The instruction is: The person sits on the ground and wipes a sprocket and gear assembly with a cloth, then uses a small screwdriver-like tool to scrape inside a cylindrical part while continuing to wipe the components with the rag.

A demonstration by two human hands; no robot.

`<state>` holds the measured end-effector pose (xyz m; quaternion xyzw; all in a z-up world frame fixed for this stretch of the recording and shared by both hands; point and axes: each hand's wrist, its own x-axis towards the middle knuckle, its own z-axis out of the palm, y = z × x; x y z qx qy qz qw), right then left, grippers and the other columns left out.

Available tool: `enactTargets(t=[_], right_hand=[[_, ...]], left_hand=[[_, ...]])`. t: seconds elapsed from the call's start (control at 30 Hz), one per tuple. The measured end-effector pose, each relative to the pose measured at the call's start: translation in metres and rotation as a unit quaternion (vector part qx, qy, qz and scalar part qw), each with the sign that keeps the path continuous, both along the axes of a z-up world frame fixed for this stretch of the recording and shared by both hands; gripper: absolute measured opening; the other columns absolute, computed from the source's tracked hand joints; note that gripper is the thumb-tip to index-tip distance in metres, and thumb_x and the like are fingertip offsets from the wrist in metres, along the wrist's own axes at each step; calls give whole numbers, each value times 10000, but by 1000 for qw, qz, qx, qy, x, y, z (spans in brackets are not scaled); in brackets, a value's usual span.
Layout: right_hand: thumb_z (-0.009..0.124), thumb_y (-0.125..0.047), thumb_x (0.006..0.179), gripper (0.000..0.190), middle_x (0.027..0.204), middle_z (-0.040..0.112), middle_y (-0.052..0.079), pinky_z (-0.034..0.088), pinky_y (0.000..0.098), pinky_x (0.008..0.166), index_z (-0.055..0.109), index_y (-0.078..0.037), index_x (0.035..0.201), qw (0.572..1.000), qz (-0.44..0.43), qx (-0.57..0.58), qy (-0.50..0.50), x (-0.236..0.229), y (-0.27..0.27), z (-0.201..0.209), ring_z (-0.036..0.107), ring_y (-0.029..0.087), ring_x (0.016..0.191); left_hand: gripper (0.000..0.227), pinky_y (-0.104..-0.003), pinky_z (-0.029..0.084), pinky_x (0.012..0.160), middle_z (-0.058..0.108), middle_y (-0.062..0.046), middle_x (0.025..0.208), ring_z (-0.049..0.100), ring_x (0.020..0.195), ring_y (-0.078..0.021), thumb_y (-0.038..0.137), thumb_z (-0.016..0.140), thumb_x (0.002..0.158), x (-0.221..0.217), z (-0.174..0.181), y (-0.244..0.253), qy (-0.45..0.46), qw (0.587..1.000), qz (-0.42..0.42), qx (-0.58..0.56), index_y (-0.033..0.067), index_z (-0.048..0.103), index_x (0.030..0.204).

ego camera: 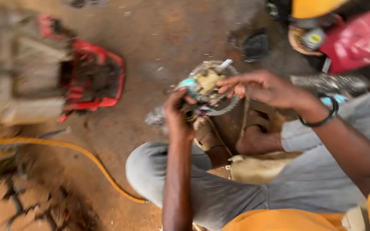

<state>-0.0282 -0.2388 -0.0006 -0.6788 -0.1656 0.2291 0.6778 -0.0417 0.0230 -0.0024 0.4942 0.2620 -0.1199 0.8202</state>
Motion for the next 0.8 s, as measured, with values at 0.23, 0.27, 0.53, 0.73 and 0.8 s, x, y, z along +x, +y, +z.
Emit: enactTargets(t=[0.23,0.27,0.53,0.73,0.8], right_hand=[[634,-415,994,432,1020,754,153,562,455,755,704,-120,1302,829,-193,-519,-74,-21,-124,-77,719,312,861],[634,-415,994,432,1020,754,153,562,455,755,704,-120,1302,827,-193,-523,-72,-27,-138,-106,719,312,861],[624,-197,964,296,895,842,239,680,448,650,777,55,935,733,46,-539,412,-93,-223,-272,809,298,661],[743,-175,840,194,1062,760,119,622,414,809,773,-90,1011,717,147,-675,91,-124,-175,-288,733,268,995],[719,-227,900,222,1147,726,106,606,456,847,758,-111,1085,692,183,-686,129,-113,-140,-278,707,292,1072]], left_hand=[[228,-299,455,482,578,6,696,535,570,-128,278,680,950,5,13,18,-35,997,36,-63,109,592,824],[228,-299,455,482,578,6,696,535,570,-128,278,680,950,6,19,10,-33,997,34,-68,109,592,824],[238,-350,564,605,577,-64,677,632,619,-202,247,636,891,11,41,-18,-7,1000,-9,-27,61,608,745],[183,-306,431,688,577,-76,708,532,672,-172,180,625,902,6,32,-22,-34,997,-24,70,50,621,773],[186,-305,439,708,575,-77,696,538,674,-173,188,621,903,6,31,-24,-24,996,-26,79,62,618,766]])
